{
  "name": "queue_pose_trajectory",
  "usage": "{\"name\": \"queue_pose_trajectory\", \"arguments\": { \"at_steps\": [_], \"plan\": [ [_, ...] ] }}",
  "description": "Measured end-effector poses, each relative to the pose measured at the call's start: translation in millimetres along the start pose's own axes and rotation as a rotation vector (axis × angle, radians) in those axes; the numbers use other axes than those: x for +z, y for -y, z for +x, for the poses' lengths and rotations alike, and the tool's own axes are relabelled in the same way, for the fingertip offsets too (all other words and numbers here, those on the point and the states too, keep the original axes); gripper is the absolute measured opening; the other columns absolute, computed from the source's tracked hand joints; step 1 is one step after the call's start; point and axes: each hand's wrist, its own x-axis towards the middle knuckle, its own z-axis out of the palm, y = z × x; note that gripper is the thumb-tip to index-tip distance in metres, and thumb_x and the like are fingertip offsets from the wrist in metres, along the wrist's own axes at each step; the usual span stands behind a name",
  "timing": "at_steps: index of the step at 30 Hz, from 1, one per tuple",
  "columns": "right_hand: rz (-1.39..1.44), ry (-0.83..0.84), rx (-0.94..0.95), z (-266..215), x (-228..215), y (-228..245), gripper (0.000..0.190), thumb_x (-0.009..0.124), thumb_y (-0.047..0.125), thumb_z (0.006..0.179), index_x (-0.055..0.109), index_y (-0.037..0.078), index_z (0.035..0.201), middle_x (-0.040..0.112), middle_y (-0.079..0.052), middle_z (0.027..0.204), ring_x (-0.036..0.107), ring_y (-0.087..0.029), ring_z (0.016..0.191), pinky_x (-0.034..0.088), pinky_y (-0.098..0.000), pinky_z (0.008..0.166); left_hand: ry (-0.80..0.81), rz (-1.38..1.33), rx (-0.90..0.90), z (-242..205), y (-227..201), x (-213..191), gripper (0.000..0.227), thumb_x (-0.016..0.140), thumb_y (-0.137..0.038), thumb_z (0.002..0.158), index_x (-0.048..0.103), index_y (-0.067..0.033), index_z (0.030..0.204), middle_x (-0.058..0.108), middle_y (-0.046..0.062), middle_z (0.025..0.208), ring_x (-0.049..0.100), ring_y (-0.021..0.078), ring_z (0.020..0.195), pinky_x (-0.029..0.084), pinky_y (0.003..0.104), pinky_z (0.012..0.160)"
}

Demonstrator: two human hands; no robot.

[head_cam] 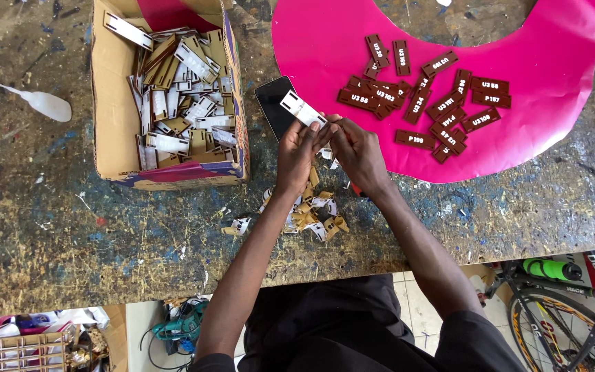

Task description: The person picks small rectangular cardboard pieces from a box, trims their edges with a red utility knife, and places the finished pieces on a pink mat. The person repeats this process for several pieces, discarding the trimmed scraps onto the table.

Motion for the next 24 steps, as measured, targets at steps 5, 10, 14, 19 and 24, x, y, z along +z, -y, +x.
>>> {"name": "queue_pose_trajectory", "arguments": {
  "at_steps": [5, 10, 14, 19, 24],
  "plan": [
    [0.036, -0.009, 0.003, 5.2, 0.5, -0.9, 0.036, 0.057, 0.020, 0.124, 0.072, 0.010, 0.093, 0.061, -0.004, 0.055, 0.063, -0.016, 0.052, 0.051, -0.0295, 0.057, -0.011, 0.053, -0.002, -3.2, -10.2, 12.3, 0.040, 0.068, -0.016, 0.119, 0.062, 0.0066, 0.152, 0.076, 0.031, 0.140, 0.072, 0.0432, 0.134, 0.059, 0.053, 0.119],
    [0.044, -0.008, 0.004, 5.4, 3.1, -14.0, 0.035, 0.058, 0.019, 0.124, 0.072, 0.009, 0.093, 0.061, -0.005, 0.053, 0.064, -0.016, 0.049, 0.051, -0.0292, 0.055, -0.023, 0.058, 0.002, -6.7, -18.9, 17.4, 0.042, 0.069, -0.015, 0.118, 0.061, 0.0078, 0.153, 0.076, 0.031, 0.140, 0.073, 0.0436, 0.132, 0.061, 0.053, 0.117],
    [0.069, -0.014, 0.019, 4.3, 6.8, -39.3, 0.032, 0.059, 0.018, 0.122, 0.075, 0.009, 0.096, 0.061, -0.005, 0.054, 0.064, -0.015, 0.048, 0.053, -0.0287, 0.054, -0.035, 0.053, 0.005, -7.3, -21.0, 20.1, 0.041, 0.070, -0.015, 0.117, 0.062, 0.0073, 0.151, 0.077, 0.030, 0.138, 0.074, 0.0425, 0.131, 0.062, 0.053, 0.115],
    [0.059, -0.017, 0.022, 5.1, 7.2, -49.0, 0.031, 0.060, 0.015, 0.121, 0.075, 0.009, 0.095, 0.061, -0.005, 0.053, 0.065, -0.017, 0.046, 0.054, -0.0292, 0.053, -0.013, 0.085, -0.007, -7.2, -22.1, 16.1, 0.041, 0.070, -0.015, 0.118, 0.063, 0.0083, 0.151, 0.077, 0.032, 0.139, 0.073, 0.0445, 0.131, 0.062, 0.053, 0.115],
    [0.080, -0.006, 0.017, 6.3, 4.8, -48.0, 0.031, 0.060, 0.014, 0.121, 0.077, 0.007, 0.096, 0.062, -0.007, 0.053, 0.064, -0.016, 0.045, 0.053, -0.0286, 0.051, -0.046, -0.015, -0.019, -6.5, -15.9, 12.2, 0.040, 0.069, -0.013, 0.117, 0.062, 0.0093, 0.150, 0.077, 0.034, 0.137, 0.073, 0.0462, 0.130, 0.062, 0.055, 0.115]
  ]
}}
